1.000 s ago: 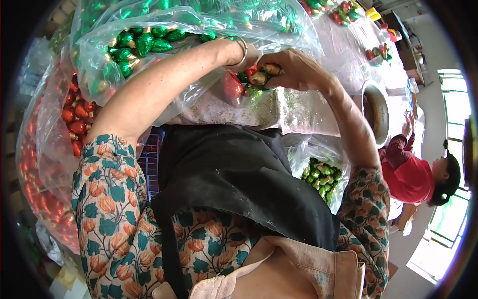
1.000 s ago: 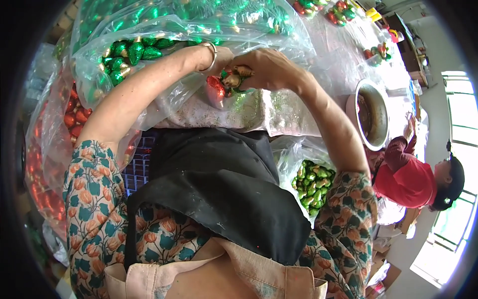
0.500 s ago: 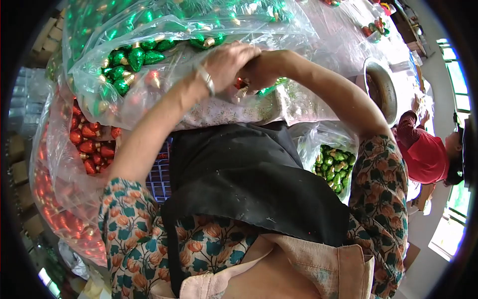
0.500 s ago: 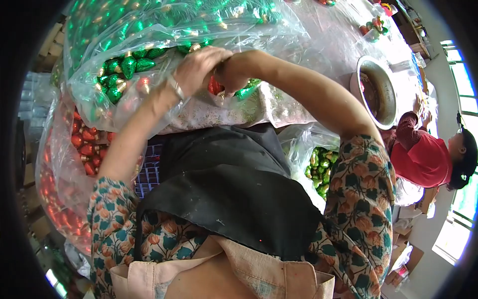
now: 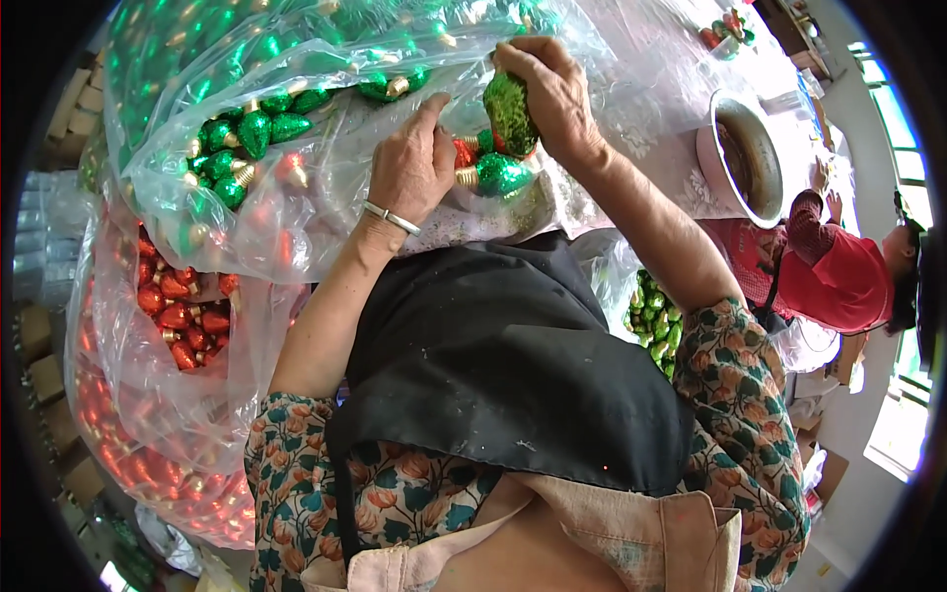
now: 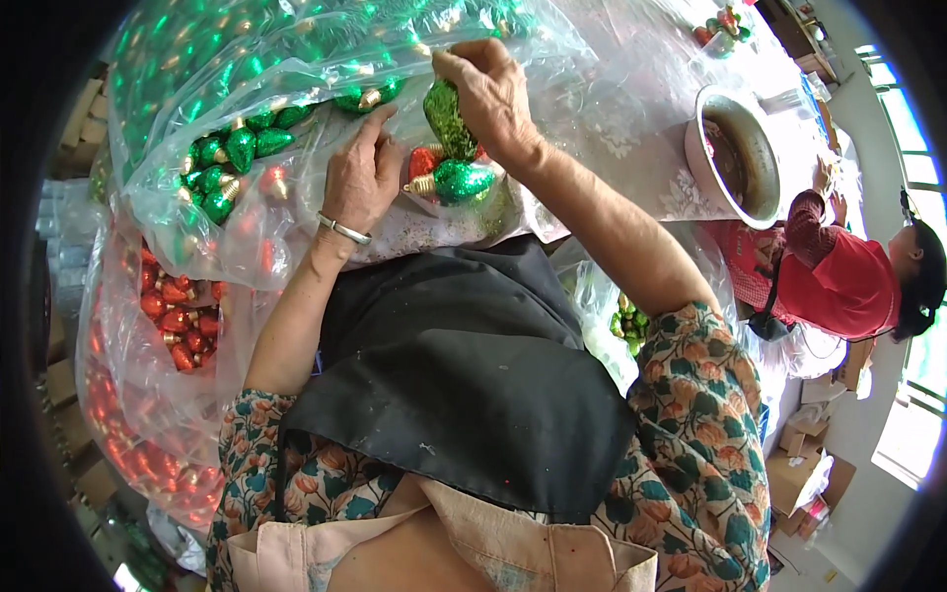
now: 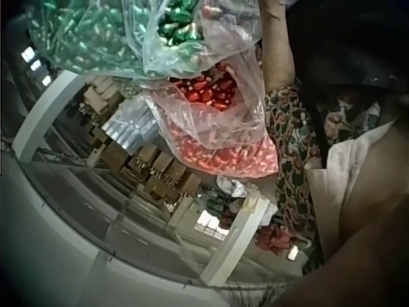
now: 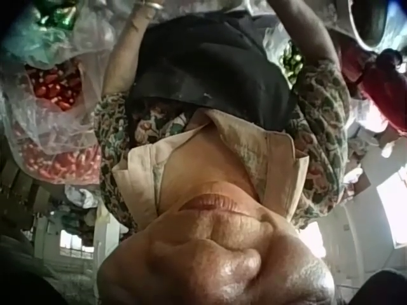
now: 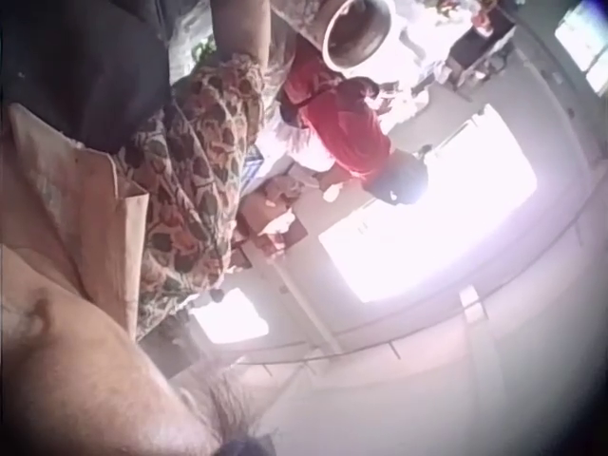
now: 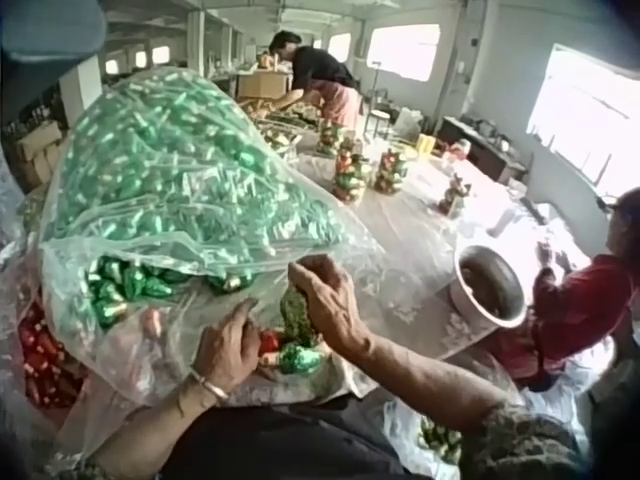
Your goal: Sorting wrapped candies and placing them into large plastic bags for packaging.
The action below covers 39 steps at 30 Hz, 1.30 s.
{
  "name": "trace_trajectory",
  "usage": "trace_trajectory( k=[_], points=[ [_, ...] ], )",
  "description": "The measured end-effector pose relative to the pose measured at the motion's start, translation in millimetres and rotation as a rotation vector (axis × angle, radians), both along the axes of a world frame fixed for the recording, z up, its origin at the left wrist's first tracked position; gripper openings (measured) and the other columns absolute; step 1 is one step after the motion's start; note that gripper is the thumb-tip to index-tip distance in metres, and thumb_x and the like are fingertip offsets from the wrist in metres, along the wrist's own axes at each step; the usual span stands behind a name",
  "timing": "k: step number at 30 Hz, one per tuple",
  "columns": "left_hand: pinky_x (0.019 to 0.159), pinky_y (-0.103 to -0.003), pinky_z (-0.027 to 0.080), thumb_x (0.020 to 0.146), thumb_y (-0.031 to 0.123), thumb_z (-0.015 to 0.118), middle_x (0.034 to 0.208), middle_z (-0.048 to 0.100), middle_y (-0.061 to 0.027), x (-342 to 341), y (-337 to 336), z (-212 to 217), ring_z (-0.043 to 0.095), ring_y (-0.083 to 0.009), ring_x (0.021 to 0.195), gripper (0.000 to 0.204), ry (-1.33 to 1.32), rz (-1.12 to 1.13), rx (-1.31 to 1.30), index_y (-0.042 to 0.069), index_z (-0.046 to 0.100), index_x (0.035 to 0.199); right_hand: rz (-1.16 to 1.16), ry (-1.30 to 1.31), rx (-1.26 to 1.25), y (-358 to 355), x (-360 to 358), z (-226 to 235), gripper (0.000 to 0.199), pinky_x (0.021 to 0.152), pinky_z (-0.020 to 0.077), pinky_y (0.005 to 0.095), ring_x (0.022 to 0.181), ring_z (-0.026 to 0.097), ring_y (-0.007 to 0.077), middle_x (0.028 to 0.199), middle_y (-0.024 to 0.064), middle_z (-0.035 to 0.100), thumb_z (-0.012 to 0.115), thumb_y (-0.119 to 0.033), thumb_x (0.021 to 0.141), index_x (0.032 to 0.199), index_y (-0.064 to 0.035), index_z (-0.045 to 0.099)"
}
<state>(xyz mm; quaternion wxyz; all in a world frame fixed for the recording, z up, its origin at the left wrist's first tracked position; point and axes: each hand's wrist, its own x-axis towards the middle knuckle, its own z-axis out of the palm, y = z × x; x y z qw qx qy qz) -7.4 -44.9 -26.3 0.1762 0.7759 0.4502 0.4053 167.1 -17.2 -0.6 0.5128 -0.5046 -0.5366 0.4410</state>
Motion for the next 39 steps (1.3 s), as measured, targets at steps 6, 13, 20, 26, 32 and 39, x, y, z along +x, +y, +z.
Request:
trace_trajectory(
  k=[6, 13, 20, 26, 32, 39],
  points=[
    [0.062, -0.046, 0.050, 0.075, 0.006, 0.053, 0.086, 0.064, -0.0206, 3, 1, 6, 0.062, -0.0373, 0.068, 0.049, 0.157, 0.056, 0.006, 0.002, 0.047, 0.124, -0.063, -0.214, 0.042, -8, -2, -6, 0.028, 0.067, 0.0492, 0.0266, 0.071, 0.061, 0.0156, 0.079, 0.0105, 0.065, 0.066, -0.021, 0.082, 0.094, 0.0023, 0.056],
    [0.059, -0.047, 0.049, 0.074, 0.007, 0.052, 0.080, 0.063, -0.0196, 0, -3, 8, 0.061, -0.0368, 0.064, 0.052, 0.239, 0.086, 0.012, 0.004, 0.046, 0.126, 0.124, -0.981, 0.081, -9, 14, -3, 0.023, 0.065, 0.0497, 0.0343, 0.069, 0.063, 0.0235, 0.071, 0.0170, 0.062, 0.066, -0.019, 0.079, 0.089, 0.0008, 0.058],
    [0.054, -0.048, 0.046, 0.074, 0.006, 0.051, 0.069, 0.061, -0.0181, -6, 1, 4, 0.059, -0.0356, 0.058, 0.051, 0.268, 0.027, 0.053, 0.010, 0.050, 0.125, 0.698, -1.074, 0.078, 24, 2, -9, 0.014, 0.068, 0.0481, 0.0433, 0.075, 0.062, 0.0355, 0.080, 0.0201, 0.062, 0.051, -0.007, 0.077, 0.086, 0.0012, 0.058],
    [0.052, -0.043, 0.044, 0.079, 0.005, 0.056, 0.066, 0.058, -0.0147, -22, 0, 26, 0.056, -0.0290, 0.054, 0.043, 0.423, 0.157, -0.093, 0.012, 0.055, 0.121, 0.097, -0.790, 0.504, -31, 59, -1, 0.018, 0.063, 0.0503, 0.0367, 0.069, 0.064, 0.0273, 0.078, 0.0191, 0.064, 0.054, -0.003, 0.073, 0.088, 0.0003, 0.064],
    [0.073, -0.039, 0.049, 0.078, 0.010, 0.066, 0.098, 0.061, -0.0185, -7, 10, 35, 0.060, -0.0330, 0.084, 0.046, 0.452, -0.187, -0.009, 0.005, 0.053, 0.122, -0.816, -0.562, -0.306, -184, 290, -95, 0.017, 0.064, 0.0489, 0.0335, 0.071, 0.061, 0.0207, 0.084, 0.0117, 0.067, 0.054, -0.013, 0.085, 0.090, 0.0012, 0.063],
    [0.084, -0.041, 0.046, 0.070, 0.015, 0.072, 0.105, 0.058, -0.0174, 52, 43, 40, 0.056, -0.0354, 0.096, 0.057, 0.826, -0.486, -0.202, 0.005, 0.052, 0.123, -0.689, -0.833, -0.763, -331, 324, -316, 0.032, 0.067, 0.0492, 0.0431, 0.081, 0.062, 0.0337, 0.088, 0.0191, 0.063, 0.060, -0.029, 0.078, 0.092, -0.0003, 0.062]
  ],
)
